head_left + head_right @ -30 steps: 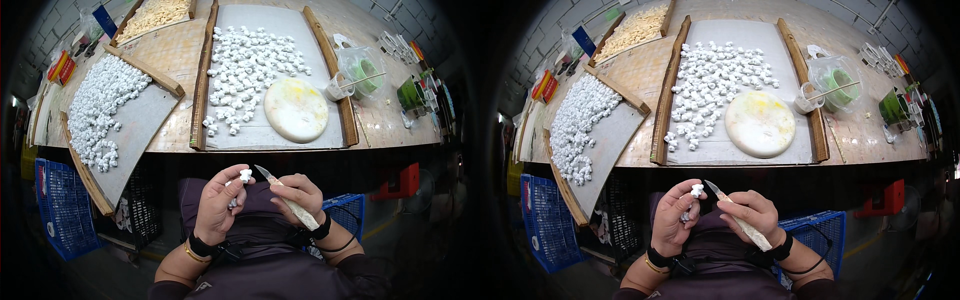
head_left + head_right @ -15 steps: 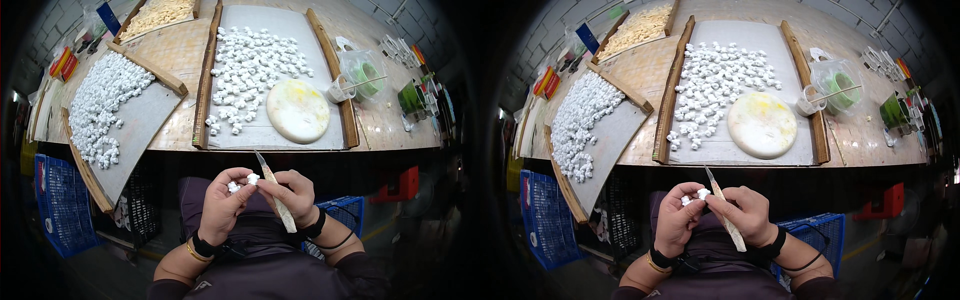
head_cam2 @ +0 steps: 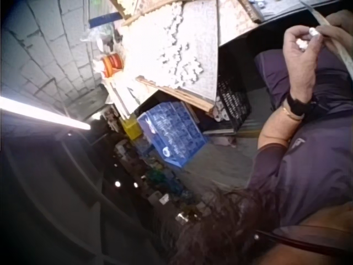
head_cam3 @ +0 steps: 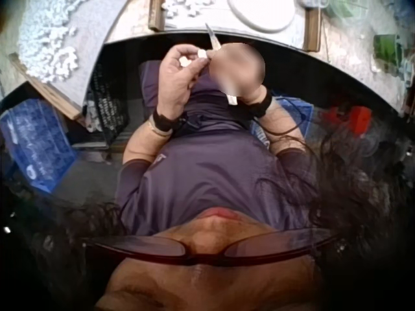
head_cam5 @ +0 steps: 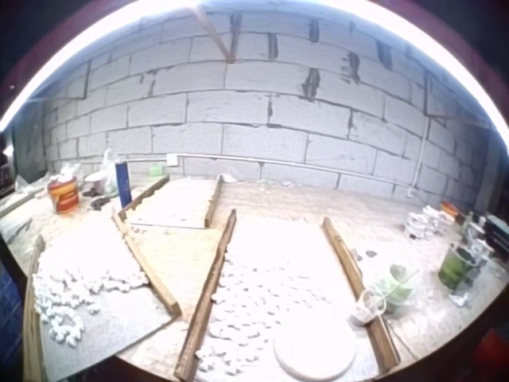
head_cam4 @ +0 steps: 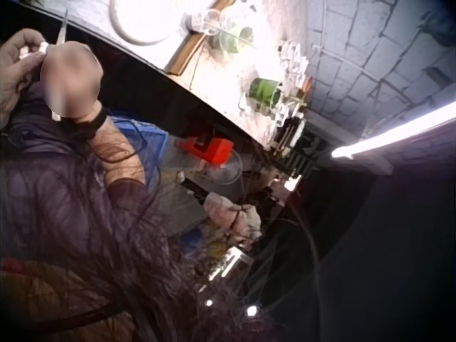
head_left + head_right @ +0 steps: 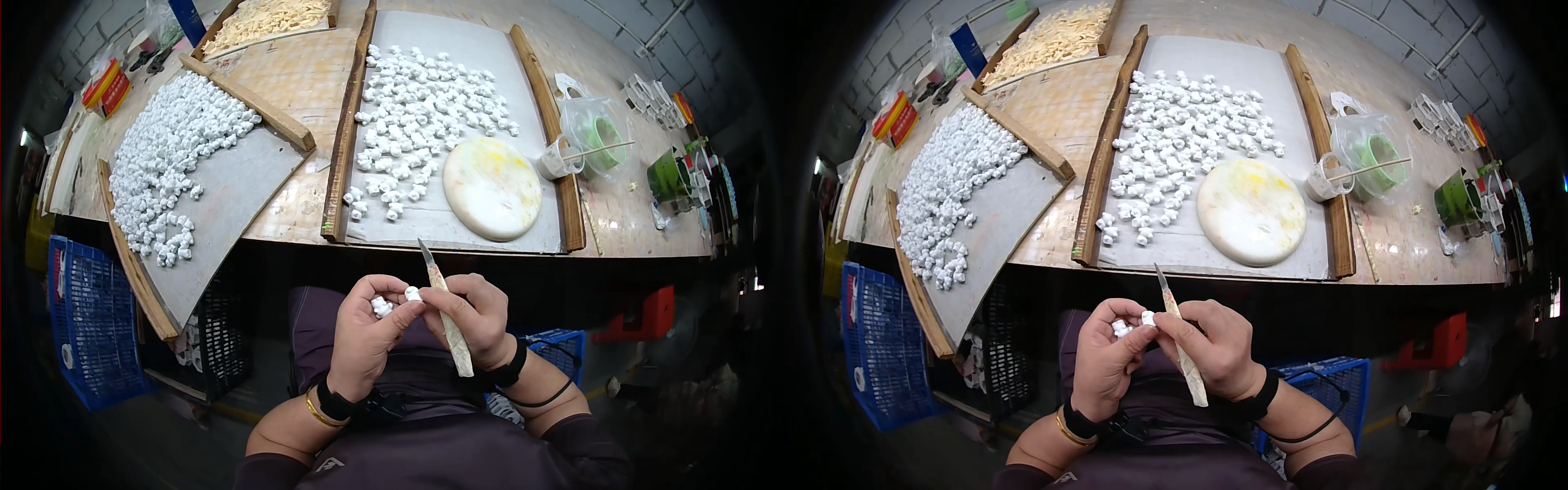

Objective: Manually trimming or cleaning small white plastic molded parts using a tool at a workbench.

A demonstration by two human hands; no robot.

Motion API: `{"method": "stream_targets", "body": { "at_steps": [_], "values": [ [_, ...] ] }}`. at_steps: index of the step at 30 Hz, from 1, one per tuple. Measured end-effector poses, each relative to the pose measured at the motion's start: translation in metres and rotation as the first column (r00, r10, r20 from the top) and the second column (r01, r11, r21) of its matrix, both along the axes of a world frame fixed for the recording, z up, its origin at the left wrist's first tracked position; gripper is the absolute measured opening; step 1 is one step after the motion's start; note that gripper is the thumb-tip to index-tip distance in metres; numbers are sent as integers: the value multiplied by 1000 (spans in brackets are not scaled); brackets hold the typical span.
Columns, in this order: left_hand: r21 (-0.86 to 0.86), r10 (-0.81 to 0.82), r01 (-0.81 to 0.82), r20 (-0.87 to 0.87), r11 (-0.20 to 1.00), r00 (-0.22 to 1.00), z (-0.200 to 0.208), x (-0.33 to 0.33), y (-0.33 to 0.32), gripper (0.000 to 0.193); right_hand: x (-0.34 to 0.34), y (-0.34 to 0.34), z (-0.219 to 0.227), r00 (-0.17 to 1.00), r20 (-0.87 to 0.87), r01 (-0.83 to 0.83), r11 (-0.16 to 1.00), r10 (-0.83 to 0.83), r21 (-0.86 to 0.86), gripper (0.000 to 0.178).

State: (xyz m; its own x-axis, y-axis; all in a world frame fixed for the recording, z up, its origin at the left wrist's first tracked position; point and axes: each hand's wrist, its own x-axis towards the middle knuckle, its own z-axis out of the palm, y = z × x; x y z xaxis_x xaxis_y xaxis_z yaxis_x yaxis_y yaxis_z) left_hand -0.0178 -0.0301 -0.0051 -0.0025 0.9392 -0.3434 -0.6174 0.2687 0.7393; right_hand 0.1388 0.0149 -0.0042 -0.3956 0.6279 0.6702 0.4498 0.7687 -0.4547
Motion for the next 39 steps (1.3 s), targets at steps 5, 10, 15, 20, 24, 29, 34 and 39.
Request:
{"method": "stream_targets", "body": {
  "at_steps": [5, 10, 15, 20, 24, 29, 34, 39],
  "values": [
    [-14, 15, -14, 94, 1000, 995, -3, -9, -1, 25, -4, 4, 8, 998, -40, 33, 993, -38, -114, 29],
    [-139, 144, -123, 153, 983, 978, -14, -18, 2, 34, 9, 37, 16, 991, 20, 133, 990, -132, -52, 26],
    [-206, 111, -57, 261, 977, 959, -20, -25, 1, 40, 23, 93, 24, 967, 159, 200, 980, -200, 19, 19],
    [-187, 58, 4, 327, 982, 943, -23, -28, -2, 35, 25, 126, 34, 934, 292, 195, 978, -207, 70, 16],
    [-164, 78, -19, 360, 986, 930, -27, -32, -4, 28, 27, 157, 33, 905, 314, 257, 957, -286, 133, 10],
    [-159, 121, -72, 328, 985, 937, -29, -33, -5, 22, 43, 194, 24, 816, 413, 373, 914, -405, 160, 8],
    [-122, 51, -11, 327, 992, 944, -32, -36, -5, 20, 47, 195, 45, 819, 412, 376, 916, -400, 142, 15],
    [-48, 41, -27, 334, 999, 942, -33, -38, -7, 29, 20, 152, 88, 974, 190, 105, 988, -125, 114, 17]
  ]
}}
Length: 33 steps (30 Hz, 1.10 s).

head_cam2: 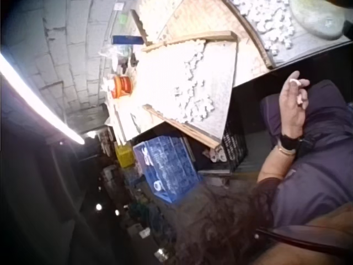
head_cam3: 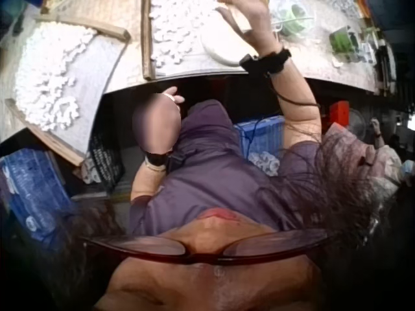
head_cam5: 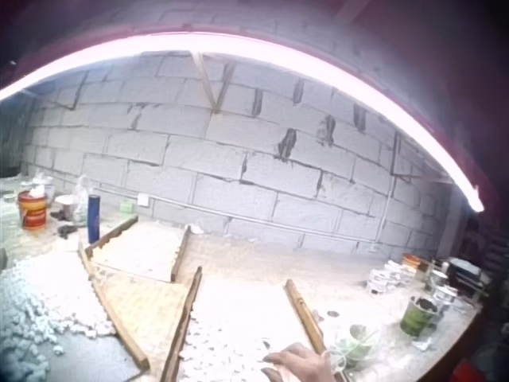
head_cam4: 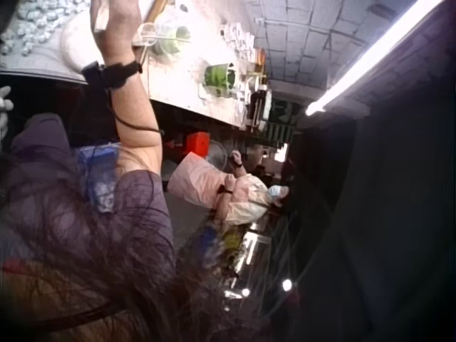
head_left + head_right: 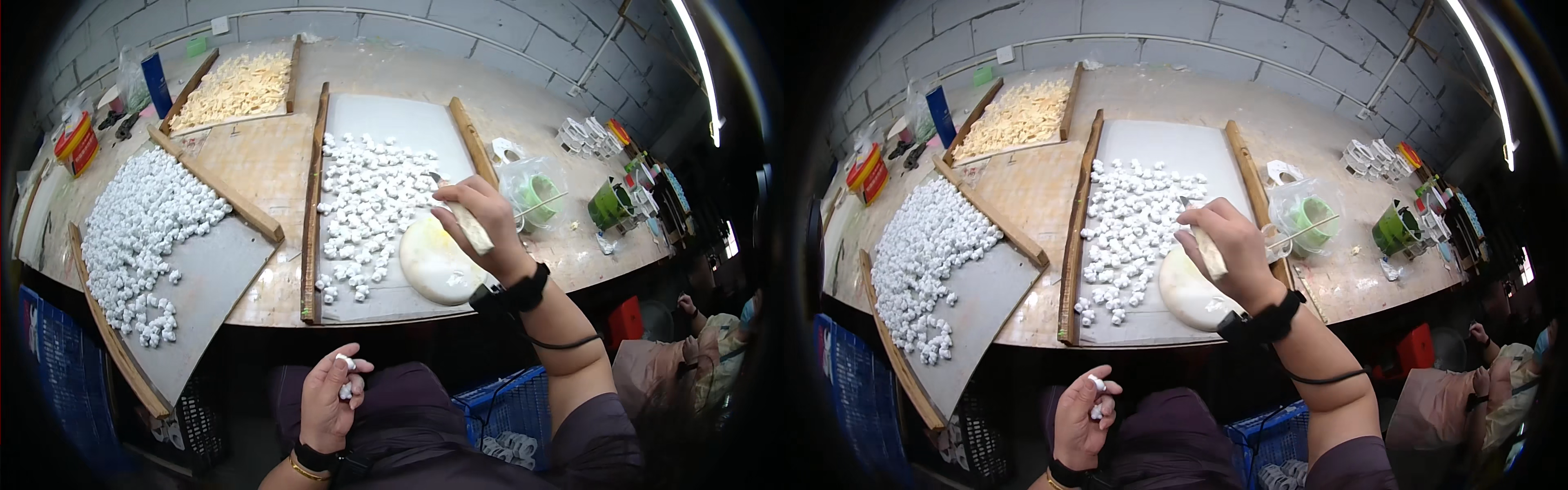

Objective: Manually trimming or cleaning small white plastic molded parts using a tool at a workbench.

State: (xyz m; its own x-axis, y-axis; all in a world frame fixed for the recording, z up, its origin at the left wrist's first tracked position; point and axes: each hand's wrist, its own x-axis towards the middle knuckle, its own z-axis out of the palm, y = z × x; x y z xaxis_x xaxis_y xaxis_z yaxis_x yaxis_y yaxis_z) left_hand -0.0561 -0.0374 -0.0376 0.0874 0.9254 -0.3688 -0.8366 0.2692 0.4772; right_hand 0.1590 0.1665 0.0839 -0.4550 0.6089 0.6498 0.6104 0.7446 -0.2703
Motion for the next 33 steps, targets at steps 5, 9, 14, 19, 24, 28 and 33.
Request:
{"method": "stream_targets", "body": {
  "at_steps": [5, 9, 14, 19, 24, 28, 33],
  "values": [
    [163, 26, -22, -24, 986, 999, 11, 1, 11, 35, -4, -92, 14, 976, -142, -195, 946, 163, -257, 25],
    [150, 38, -42, 32, 988, 999, 12, -3, 8, 33, -9, -136, -17, 939, -238, -327, 859, 249, -394, 31],
    [187, 24, -25, 4, 982, 1000, 7, -3, 5, 38, -18, -155, -50, 906, -368, -375, 798, 208, -471, 29],
    [197, 20, -25, 28, 980, 999, 9, 3, 5, 39, -17, -156, -55, 904, -369, -363, 842, 215, -398, 30],
    [196, -3, -10, 68, 981, 998, 8, 7, 6, 37, -16, -157, -57, 914, -353, -336, 865, 202, -374, 31],
    [153, -34, 32, 11, 988, 999, 11, 6, 7, 34, -16, -158, -61, 914, -359, -323, 878, 191, -354, 33],
    [137, -59, 64, -35, 989, 998, 14, 7, 7, 32, -14, -157, -64, 920, -351, -302, 889, 177, -343, 34]
  ]
}}
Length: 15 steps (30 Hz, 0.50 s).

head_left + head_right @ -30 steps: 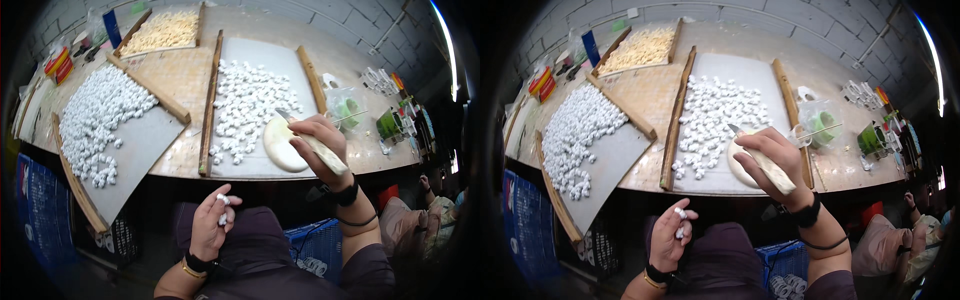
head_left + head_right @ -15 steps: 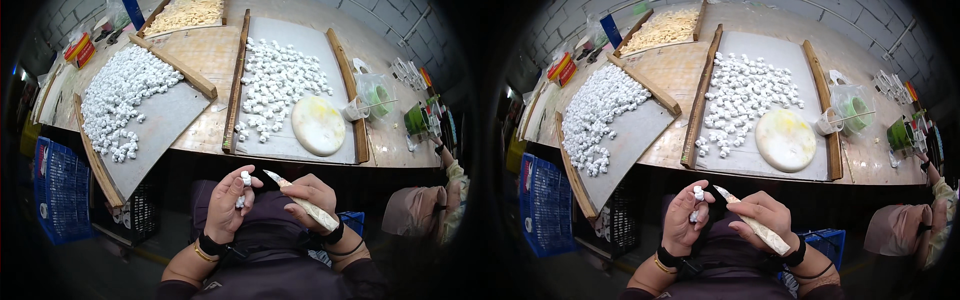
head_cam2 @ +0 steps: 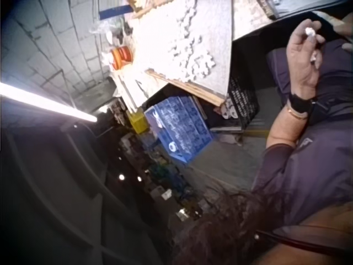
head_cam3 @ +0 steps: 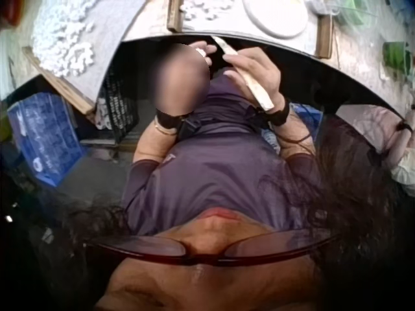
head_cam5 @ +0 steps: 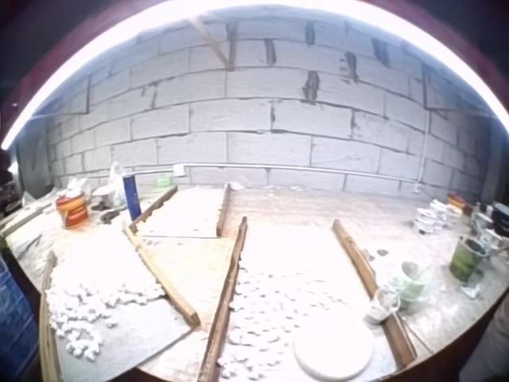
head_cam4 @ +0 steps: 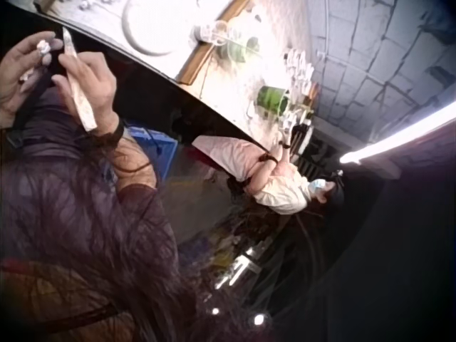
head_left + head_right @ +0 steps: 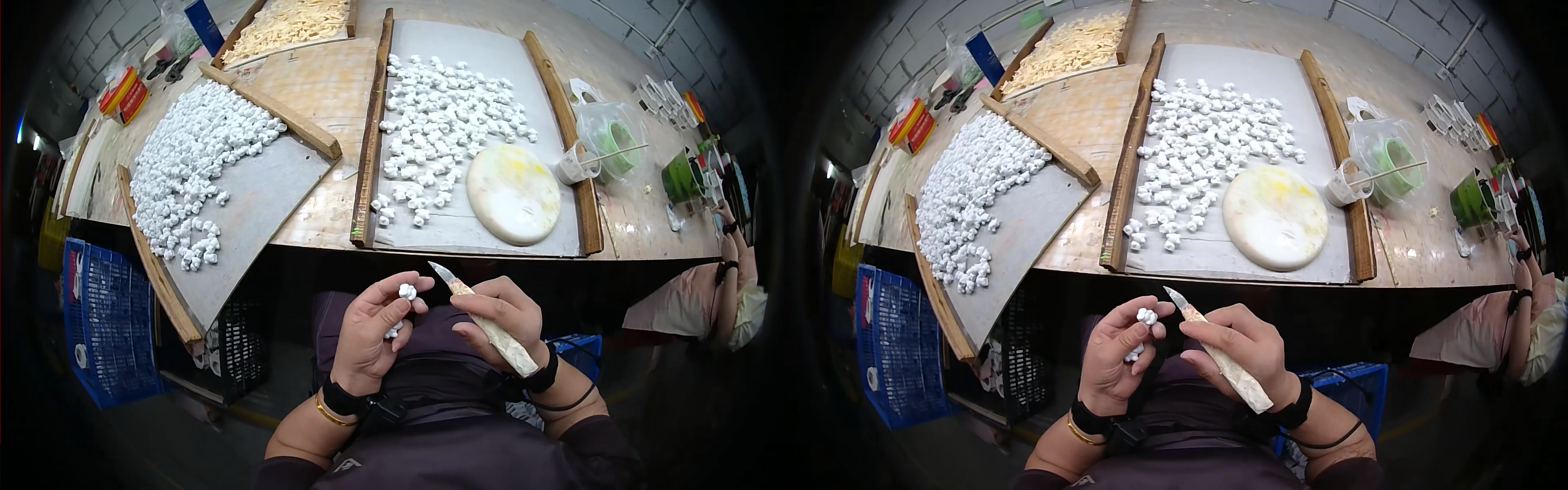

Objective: Manually trimming or cleaning small white plastic molded parts using a tool at a workbench.

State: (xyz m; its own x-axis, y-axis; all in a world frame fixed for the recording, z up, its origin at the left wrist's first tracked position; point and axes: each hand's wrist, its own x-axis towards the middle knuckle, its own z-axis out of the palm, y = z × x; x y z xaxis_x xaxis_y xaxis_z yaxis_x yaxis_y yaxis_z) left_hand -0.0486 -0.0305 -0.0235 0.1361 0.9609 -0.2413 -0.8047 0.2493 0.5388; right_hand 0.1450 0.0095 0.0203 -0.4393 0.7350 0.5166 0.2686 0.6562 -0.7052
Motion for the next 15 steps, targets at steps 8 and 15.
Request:
{"method": "stream_targets", "body": {
  "at_steps": [8, 15],
  "values": [
    [-99, -5, 4, -8, 995, 1000, 2, 1, 1, 29, 4, -4, -5, 1000, 6, 3, 999, -3, -36, 29],
    [-131, 4, 3, 56, 991, 998, -1, 2, 0, 20, 8, -6, -9, 1000, 19, 16, 999, -15, -36, 29]
  ]
}}
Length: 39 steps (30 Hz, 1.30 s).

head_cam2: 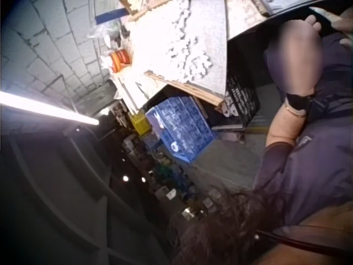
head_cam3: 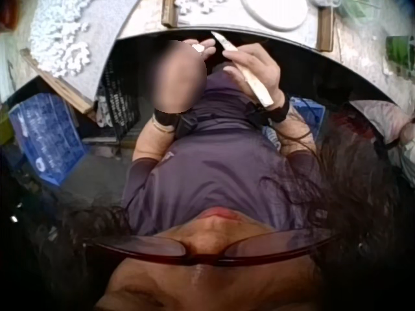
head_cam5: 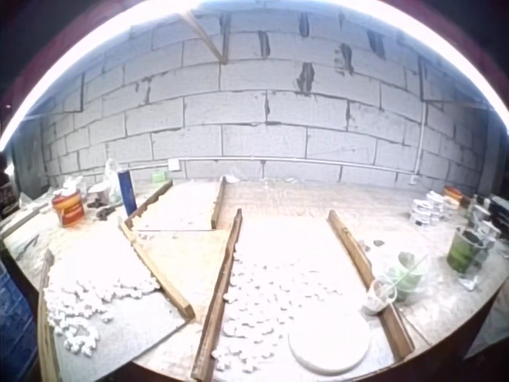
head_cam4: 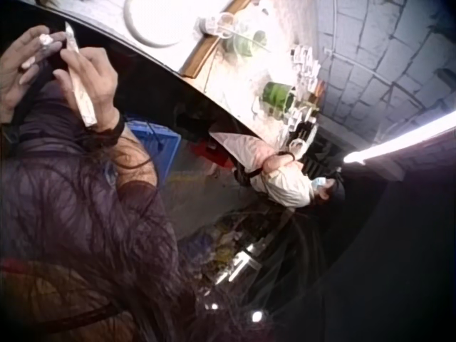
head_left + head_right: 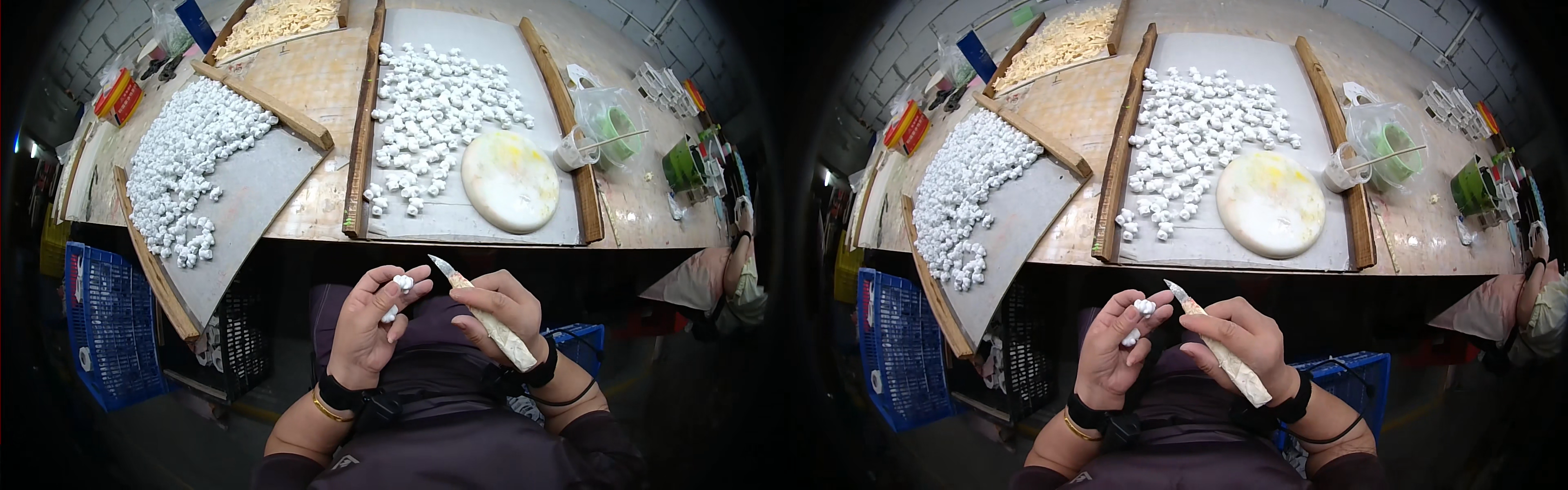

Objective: Manually trimming or cleaning small white plastic molded parts using a tool at a workbench.

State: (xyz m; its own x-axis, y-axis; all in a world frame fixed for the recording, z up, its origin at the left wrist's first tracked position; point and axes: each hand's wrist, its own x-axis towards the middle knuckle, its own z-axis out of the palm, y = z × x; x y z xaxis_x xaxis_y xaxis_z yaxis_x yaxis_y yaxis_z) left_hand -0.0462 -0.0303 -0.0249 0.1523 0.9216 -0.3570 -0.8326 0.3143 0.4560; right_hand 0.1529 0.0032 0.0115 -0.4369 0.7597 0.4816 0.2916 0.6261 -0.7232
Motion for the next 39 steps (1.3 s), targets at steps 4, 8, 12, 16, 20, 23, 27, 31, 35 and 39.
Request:
{"method": "stream_targets", "body": {
  "at_steps": [4, 8, 12, 16, 20, 23, 27, 31, 35, 39],
  "values": [
    [-10, -2, 2, 19, 1000, 1000, -4, -1, 0, 20, 1, -1, -1, 1000, 0, 5, 1000, -5, -5, 29],
    [36, -7, 6, 27, 999, 1000, -10, -1, 0, 23, 1, -2, -3, 1000, -19, 2, 1000, -3, -5, 28],
    [63, -21, 21, 3, 998, 1000, -10, -3, 0, 29, 1, -2, -2, 1000, -20, 6, 1000, -6, -10, 27],
    [35, -10, 10, -5, 999, 1000, -10, -4, -2, 35, 0, -2, -3, 1000, -24, -2, 1000, 2, -4, 27],
    [23, 5, -5, 25, 1000, 1000, -6, -3, -1, 32, -2, -1, -6, 999, -49, 6, 999, -3, 50, 31],
    [28, -9, 7, 51, 1000, 999, -13, -4, -2, 29, -2, 0, -7, 996, -58, -59, 997, 62, 59, 31],
    [-14, 3, -3, 48, 1000, 999, -7, -2, -1, 26, -2, 0, -9, 994, -48, -93, 995, 95, 43, 31],
    [-13, 13, -13, 50, 1000, 999, -7, -1, -2, 26, -2, 0, -11, 993, -46, -103, 994, 104, 31, 32],
    [10, 8, -9, 72, 1000, 997, -8, -1, -2, 26, -2, -1, -12, 993, -43, -108, 994, 109, 19, 32],
    [8, 13, -14, 75, 1000, 997, -8, -1, -3, 25, -3, 0, -14, 993, -37, -113, 993, 114, 35, 33]
  ]
}}
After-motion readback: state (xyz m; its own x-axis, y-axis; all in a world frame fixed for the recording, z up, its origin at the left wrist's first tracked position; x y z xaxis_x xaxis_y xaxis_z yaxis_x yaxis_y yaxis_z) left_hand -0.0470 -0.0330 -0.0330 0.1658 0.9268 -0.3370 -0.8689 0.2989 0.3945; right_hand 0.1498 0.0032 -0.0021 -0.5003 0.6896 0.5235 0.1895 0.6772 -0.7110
